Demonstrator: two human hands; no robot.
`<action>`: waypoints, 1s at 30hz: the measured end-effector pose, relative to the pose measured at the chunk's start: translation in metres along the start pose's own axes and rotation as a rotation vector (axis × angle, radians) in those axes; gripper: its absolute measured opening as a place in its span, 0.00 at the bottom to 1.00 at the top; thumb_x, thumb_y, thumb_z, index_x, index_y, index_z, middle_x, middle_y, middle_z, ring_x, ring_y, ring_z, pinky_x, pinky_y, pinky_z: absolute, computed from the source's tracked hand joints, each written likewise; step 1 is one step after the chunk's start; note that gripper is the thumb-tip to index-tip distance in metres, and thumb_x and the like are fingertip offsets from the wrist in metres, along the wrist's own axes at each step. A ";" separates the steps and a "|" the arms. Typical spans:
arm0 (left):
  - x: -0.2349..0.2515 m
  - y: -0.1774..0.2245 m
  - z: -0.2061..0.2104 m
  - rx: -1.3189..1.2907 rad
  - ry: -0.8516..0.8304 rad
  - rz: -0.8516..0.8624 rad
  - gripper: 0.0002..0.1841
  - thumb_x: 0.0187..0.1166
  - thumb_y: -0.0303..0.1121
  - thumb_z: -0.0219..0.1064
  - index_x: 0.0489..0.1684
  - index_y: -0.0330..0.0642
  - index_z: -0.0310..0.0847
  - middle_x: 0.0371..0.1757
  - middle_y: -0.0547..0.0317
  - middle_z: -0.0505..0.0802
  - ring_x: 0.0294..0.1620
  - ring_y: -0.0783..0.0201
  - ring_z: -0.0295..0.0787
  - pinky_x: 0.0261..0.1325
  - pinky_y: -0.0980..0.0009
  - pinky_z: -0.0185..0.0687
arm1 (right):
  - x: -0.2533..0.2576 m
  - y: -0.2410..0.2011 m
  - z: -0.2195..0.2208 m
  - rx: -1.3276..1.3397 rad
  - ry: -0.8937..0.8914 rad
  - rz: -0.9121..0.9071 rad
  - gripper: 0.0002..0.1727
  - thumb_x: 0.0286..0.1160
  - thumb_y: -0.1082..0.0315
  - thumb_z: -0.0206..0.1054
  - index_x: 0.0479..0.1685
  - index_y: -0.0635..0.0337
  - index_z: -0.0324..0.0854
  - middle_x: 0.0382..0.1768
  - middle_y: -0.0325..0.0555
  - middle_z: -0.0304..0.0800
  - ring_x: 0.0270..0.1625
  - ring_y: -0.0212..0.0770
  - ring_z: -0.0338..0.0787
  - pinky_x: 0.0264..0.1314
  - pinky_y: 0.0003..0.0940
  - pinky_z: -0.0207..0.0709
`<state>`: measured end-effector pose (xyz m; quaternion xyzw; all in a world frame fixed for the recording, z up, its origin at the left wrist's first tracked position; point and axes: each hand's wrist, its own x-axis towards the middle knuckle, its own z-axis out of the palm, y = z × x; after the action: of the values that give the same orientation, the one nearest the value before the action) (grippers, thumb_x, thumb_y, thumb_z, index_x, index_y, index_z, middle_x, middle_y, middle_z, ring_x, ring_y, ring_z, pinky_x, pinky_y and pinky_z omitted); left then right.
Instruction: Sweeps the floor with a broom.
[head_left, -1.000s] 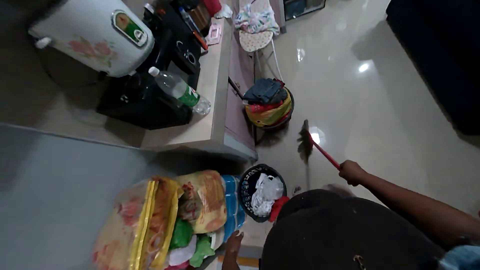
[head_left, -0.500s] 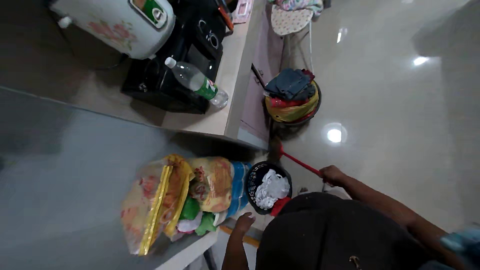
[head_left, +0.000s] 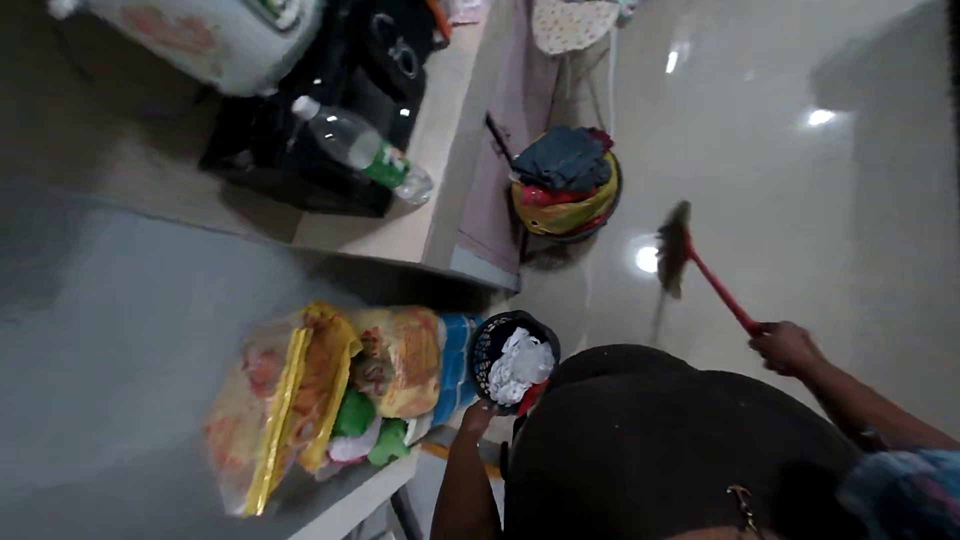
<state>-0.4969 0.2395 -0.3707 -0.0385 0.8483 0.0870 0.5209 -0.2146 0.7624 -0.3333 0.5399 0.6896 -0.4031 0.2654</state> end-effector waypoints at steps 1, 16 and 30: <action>-0.002 0.012 -0.006 0.022 0.012 0.017 0.25 0.91 0.39 0.59 0.80 0.33 0.72 0.77 0.33 0.81 0.80 0.39 0.76 0.83 0.44 0.67 | -0.012 -0.004 0.009 -0.038 -0.019 -0.042 0.17 0.82 0.71 0.66 0.65 0.68 0.83 0.50 0.71 0.88 0.45 0.64 0.90 0.51 0.64 0.81; -0.002 0.143 -0.011 0.047 0.063 0.221 0.25 0.90 0.34 0.61 0.81 0.29 0.69 0.76 0.30 0.81 0.80 0.39 0.76 0.83 0.45 0.67 | 0.020 0.060 -0.036 0.051 -0.233 0.073 0.15 0.85 0.64 0.66 0.59 0.66 0.84 0.39 0.56 0.90 0.31 0.45 0.86 0.38 0.45 0.81; 0.044 0.245 -0.047 0.451 -0.062 0.203 0.24 0.91 0.39 0.59 0.79 0.32 0.73 0.78 0.31 0.80 0.81 0.39 0.74 0.83 0.44 0.65 | -0.037 0.136 0.095 0.030 0.086 0.248 0.37 0.85 0.68 0.58 0.94 0.59 0.51 0.66 0.71 0.84 0.61 0.72 0.89 0.57 0.70 0.82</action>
<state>-0.5964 0.4720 -0.3627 0.1668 0.8294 -0.0517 0.5307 -0.0809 0.6753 -0.3914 0.6418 0.6220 -0.3540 0.2754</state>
